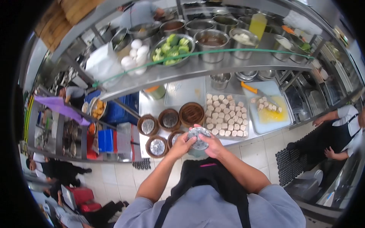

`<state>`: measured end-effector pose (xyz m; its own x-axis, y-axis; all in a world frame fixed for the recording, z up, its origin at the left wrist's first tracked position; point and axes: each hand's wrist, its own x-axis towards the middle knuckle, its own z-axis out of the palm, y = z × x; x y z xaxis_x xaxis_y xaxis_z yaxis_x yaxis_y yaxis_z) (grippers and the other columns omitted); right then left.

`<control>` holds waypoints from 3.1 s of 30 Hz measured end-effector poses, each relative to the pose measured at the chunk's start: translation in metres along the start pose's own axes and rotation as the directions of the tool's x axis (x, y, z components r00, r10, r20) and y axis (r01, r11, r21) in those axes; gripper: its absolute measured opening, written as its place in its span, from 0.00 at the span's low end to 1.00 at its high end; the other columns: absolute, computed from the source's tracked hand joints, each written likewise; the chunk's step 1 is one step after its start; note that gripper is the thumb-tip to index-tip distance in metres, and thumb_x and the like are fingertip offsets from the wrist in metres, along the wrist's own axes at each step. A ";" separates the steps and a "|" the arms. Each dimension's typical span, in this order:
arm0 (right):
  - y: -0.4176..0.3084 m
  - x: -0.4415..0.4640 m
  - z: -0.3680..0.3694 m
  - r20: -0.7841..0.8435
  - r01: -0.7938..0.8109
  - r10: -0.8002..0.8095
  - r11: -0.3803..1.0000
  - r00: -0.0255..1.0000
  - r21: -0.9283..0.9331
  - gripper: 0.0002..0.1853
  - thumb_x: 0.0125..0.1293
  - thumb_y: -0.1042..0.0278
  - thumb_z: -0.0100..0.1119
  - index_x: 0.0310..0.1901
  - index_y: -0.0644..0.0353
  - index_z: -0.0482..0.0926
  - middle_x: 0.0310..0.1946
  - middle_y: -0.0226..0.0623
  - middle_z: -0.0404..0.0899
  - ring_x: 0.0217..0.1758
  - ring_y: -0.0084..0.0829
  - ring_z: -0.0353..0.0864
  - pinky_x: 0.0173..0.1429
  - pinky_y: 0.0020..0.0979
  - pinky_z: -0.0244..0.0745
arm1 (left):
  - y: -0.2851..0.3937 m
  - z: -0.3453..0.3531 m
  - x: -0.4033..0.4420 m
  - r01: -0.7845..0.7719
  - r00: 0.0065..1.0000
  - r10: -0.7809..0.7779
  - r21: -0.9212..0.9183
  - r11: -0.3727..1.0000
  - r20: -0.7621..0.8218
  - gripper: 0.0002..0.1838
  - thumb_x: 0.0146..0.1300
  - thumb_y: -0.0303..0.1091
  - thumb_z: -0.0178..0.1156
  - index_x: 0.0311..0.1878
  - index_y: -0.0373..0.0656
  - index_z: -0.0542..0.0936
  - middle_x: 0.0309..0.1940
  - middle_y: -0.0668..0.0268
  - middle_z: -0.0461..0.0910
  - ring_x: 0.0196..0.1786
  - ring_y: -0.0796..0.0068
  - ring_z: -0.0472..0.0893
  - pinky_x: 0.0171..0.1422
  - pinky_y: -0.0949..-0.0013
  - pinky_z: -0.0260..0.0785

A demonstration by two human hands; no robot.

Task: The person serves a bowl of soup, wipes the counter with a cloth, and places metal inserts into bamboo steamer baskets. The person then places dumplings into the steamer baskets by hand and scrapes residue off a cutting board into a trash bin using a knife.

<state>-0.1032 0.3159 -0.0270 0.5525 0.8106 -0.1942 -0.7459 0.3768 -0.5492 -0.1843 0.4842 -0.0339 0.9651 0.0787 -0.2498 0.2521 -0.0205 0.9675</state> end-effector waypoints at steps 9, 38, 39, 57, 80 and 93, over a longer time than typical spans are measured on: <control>-0.079 -0.042 -0.005 -0.002 0.273 -0.273 0.962 0.962 0.029 0.35 0.78 0.47 0.49 0.79 0.55 0.54 0.73 0.43 0.67 0.73 0.44 0.69 0.74 0.48 0.67 | 0.213 -0.002 -0.012 -0.539 0.740 0.588 0.234 0.809 -0.328 0.11 0.73 0.29 0.60 0.54 0.34 0.76 0.44 0.60 0.82 0.49 0.72 0.80 0.56 0.67 0.73; -0.194 -0.176 -0.280 -0.602 0.302 -0.354 0.934 0.716 -0.190 0.19 0.78 0.54 0.53 0.62 0.56 0.75 0.51 0.34 0.79 0.50 0.29 0.80 0.52 0.34 0.77 | 0.424 0.083 0.050 -0.255 0.097 0.941 0.922 -0.290 0.323 0.10 0.63 0.37 0.64 0.42 0.41 0.79 0.41 0.62 0.78 0.47 0.58 0.77 0.56 0.58 0.67; -0.200 -0.174 -0.291 -0.632 0.248 -0.395 0.917 0.667 -0.312 0.17 0.77 0.57 0.55 0.60 0.57 0.76 0.50 0.33 0.79 0.49 0.28 0.80 0.51 0.34 0.77 | 0.385 0.120 0.060 -0.435 0.237 0.902 0.870 -0.234 0.361 0.09 0.62 0.36 0.66 0.38 0.41 0.81 0.37 0.61 0.80 0.44 0.57 0.79 0.53 0.57 0.70; -0.331 -0.098 -0.374 0.033 -0.263 -0.495 -0.515 0.868 -0.816 0.30 0.55 0.59 0.73 0.60 0.51 0.77 0.53 0.39 0.79 0.58 0.44 0.77 0.62 0.45 0.71 | 0.002 0.276 0.398 -0.315 0.946 0.223 0.823 0.472 0.234 0.23 0.60 0.31 0.68 0.58 0.47 0.76 0.47 0.57 0.81 0.48 0.56 0.85 0.53 0.59 0.80; -0.338 -0.099 -0.350 -0.260 -0.256 -0.487 0.076 0.834 -0.964 0.23 0.63 0.67 0.71 0.59 0.62 0.79 0.47 0.38 0.85 0.43 0.27 0.85 0.50 0.31 0.80 | 0.005 0.015 0.068 -0.278 0.792 -0.032 -0.407 0.870 -0.609 0.11 0.65 0.26 0.68 0.44 0.48 0.75 0.40 0.71 0.82 0.40 0.80 0.80 0.44 0.73 0.72; -0.140 0.033 -0.131 -0.097 -0.190 0.167 0.918 0.981 -0.347 0.23 0.78 0.51 0.55 0.62 0.61 0.74 0.52 0.41 0.83 0.45 0.25 0.84 0.41 0.26 0.79 | -0.056 -0.106 0.107 0.234 0.622 0.484 0.736 0.635 -0.615 0.13 0.56 0.31 0.72 0.41 0.42 0.78 0.41 0.56 0.83 0.45 0.48 0.80 0.50 0.51 0.72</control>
<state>0.0685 0.2309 -0.0630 0.4537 0.8148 -0.3608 -0.6609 0.0362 -0.7496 -0.1029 0.5997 -0.1103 0.6789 0.6524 0.3369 0.4383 -0.7282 0.5270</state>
